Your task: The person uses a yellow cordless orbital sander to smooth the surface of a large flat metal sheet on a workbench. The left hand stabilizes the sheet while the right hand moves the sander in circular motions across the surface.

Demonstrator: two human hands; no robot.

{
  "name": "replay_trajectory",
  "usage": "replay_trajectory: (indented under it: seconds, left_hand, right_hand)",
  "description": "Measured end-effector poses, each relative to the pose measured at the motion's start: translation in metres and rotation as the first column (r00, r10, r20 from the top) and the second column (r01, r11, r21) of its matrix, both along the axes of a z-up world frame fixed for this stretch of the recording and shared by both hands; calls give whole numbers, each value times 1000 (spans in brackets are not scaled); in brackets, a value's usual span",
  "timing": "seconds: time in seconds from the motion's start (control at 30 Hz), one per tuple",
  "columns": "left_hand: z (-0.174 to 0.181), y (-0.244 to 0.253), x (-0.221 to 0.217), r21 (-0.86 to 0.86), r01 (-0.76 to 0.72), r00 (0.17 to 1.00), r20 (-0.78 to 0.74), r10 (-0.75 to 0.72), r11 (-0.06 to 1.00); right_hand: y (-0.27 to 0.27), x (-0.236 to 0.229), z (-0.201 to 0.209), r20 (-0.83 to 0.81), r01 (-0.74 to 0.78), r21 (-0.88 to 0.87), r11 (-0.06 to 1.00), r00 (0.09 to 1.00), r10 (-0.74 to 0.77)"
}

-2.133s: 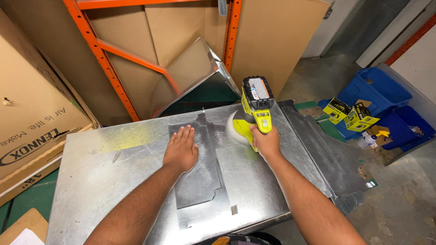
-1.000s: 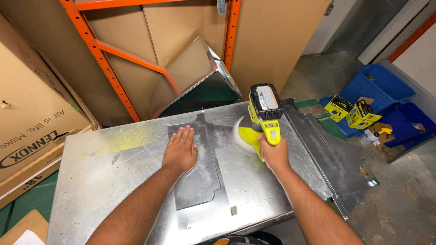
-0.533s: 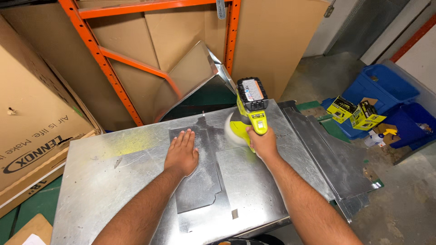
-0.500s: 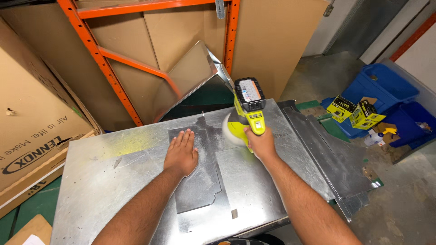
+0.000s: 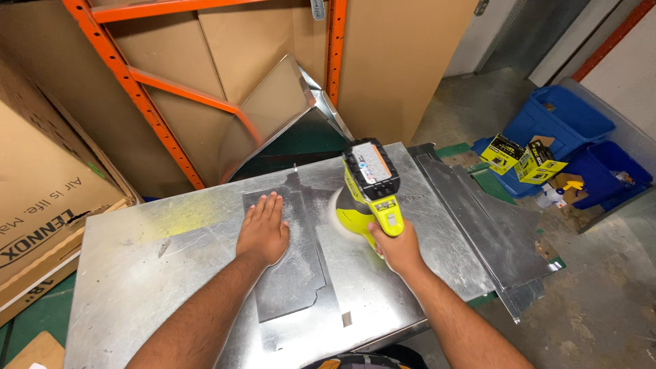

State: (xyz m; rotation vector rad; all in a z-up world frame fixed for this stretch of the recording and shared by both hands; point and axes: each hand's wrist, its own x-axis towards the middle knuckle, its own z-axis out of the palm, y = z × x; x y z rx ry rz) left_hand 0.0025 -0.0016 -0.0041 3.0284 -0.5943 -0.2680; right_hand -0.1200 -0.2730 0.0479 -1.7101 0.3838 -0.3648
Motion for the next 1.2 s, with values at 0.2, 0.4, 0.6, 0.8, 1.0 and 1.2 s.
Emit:
replay_trajectory:
  seconds: [0.2,0.4,0.6,0.8,1.0,1.2]
  left_hand:
    - [-3,1,2,-19,6,1000,-1,-6,1000]
    - [6,0,-1,-4,3,1000,-26,-3,1000]
    - [7,-1,-1,-5,4,1000,-23,-4,1000]
    - [4,-2,-2,-4,4,1000,-3,-4,1000]
    - [1,-2,-1,7,-3,1000,0,3,1000]
    - [5,-3,-3,21,-10,1000,-21,10,1000]
  right_hand:
    - [-33,-9,6,2,96,-76,992,995,-96]
    - [-59,9,12,40,159,-25,987,987,-158]
    - [-59,41,5,79,172,21,985,982,-173]
    - [-35,46,13,33,117,-28,993,993,-116]
    - [-13,23,17,40,46,23,999,998,-47]
    - [-15,-6,10,28,41,22,999,999,-41]
